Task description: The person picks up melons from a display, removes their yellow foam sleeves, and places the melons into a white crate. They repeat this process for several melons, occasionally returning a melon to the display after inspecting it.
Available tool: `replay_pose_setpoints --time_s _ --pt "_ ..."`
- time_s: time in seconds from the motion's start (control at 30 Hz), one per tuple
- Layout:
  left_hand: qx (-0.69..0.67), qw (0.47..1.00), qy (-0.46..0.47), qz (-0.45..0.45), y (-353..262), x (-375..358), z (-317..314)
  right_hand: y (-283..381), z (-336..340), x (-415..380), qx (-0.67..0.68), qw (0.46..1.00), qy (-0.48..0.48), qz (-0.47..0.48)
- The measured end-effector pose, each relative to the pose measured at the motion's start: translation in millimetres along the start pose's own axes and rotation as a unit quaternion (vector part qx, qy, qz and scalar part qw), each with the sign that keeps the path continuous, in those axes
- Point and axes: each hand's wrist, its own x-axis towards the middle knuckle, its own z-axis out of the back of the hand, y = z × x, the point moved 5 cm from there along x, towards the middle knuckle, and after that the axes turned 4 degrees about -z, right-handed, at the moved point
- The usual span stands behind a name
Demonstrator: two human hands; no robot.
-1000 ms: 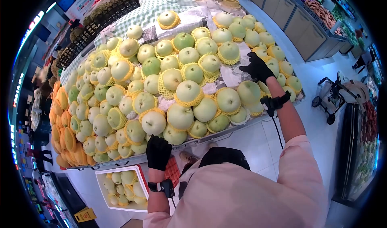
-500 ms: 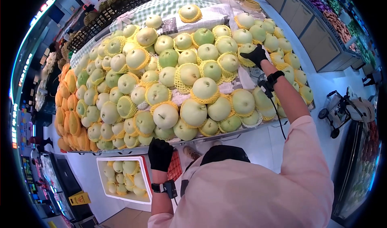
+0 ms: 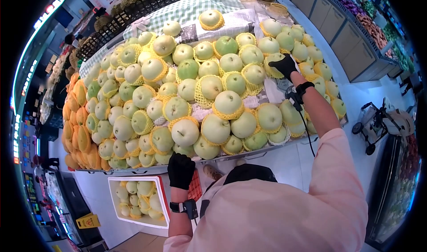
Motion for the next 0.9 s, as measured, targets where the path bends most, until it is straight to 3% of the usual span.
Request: replay_pose_setpoints --time_s 0.1,0.17,0.23,0.3,0.37,0.43,0.47,0.5,0.53,0.57,0.63,0.77,0.8,0.83,0.9 --pt "0.008 0.998 0.049 -0.044 -44 9 -14 8 18 -19 0.141 0.984 0.105 -0.018" --pt "-0.127 0.989 0.059 -0.039 -65 15 -18 33 50 -64 0.212 0.969 0.112 -0.063" --pt "-0.318 0.947 0.040 0.011 -52 20 -22 45 71 -92 0.307 0.935 0.146 -0.099" --pt "-0.499 0.861 0.033 0.089 -21 21 -34 35 85 -103 0.202 0.961 0.147 0.120" --pt "-0.581 0.800 0.054 0.138 -39 28 -49 27 80 -126 0.054 0.926 0.054 0.369" --pt "-0.617 0.764 0.069 0.175 -78 36 -67 36 74 -154 0.327 0.911 0.184 0.170" --pt "-0.517 0.838 0.074 0.159 -96 38 -75 54 74 -181 0.478 0.852 0.211 0.034" --pt "-0.409 0.898 0.079 0.142 -107 42 -80 72 75 -204 0.500 0.841 0.203 0.045" --pt "-0.514 0.830 0.087 0.198 -105 46 -87 75 72 -216 0.416 0.892 0.127 0.121" --pt "-0.532 0.820 0.139 0.161 -117 51 -96 82 69 -231 0.324 0.925 0.049 0.193" --pt "-0.493 0.848 0.151 0.124 -137 59 -113 105 63 -270 0.199 0.941 -0.050 0.268" --pt "-0.465 0.863 0.154 0.125 -167 66 -139 124 27 -314 0.257 0.923 -0.059 0.280" --pt "-0.390 0.902 0.167 0.080 -166 65 -144 127 20 -322 0.237 0.925 -0.064 0.290" --pt "-0.313 0.932 0.178 0.035 -160 64 -147 130 15 -327 0.216 0.927 -0.066 0.301" --pt "-0.278 0.944 0.169 0.048 -113 67 -144 134 7 -335 0.199 0.926 -0.045 0.317"
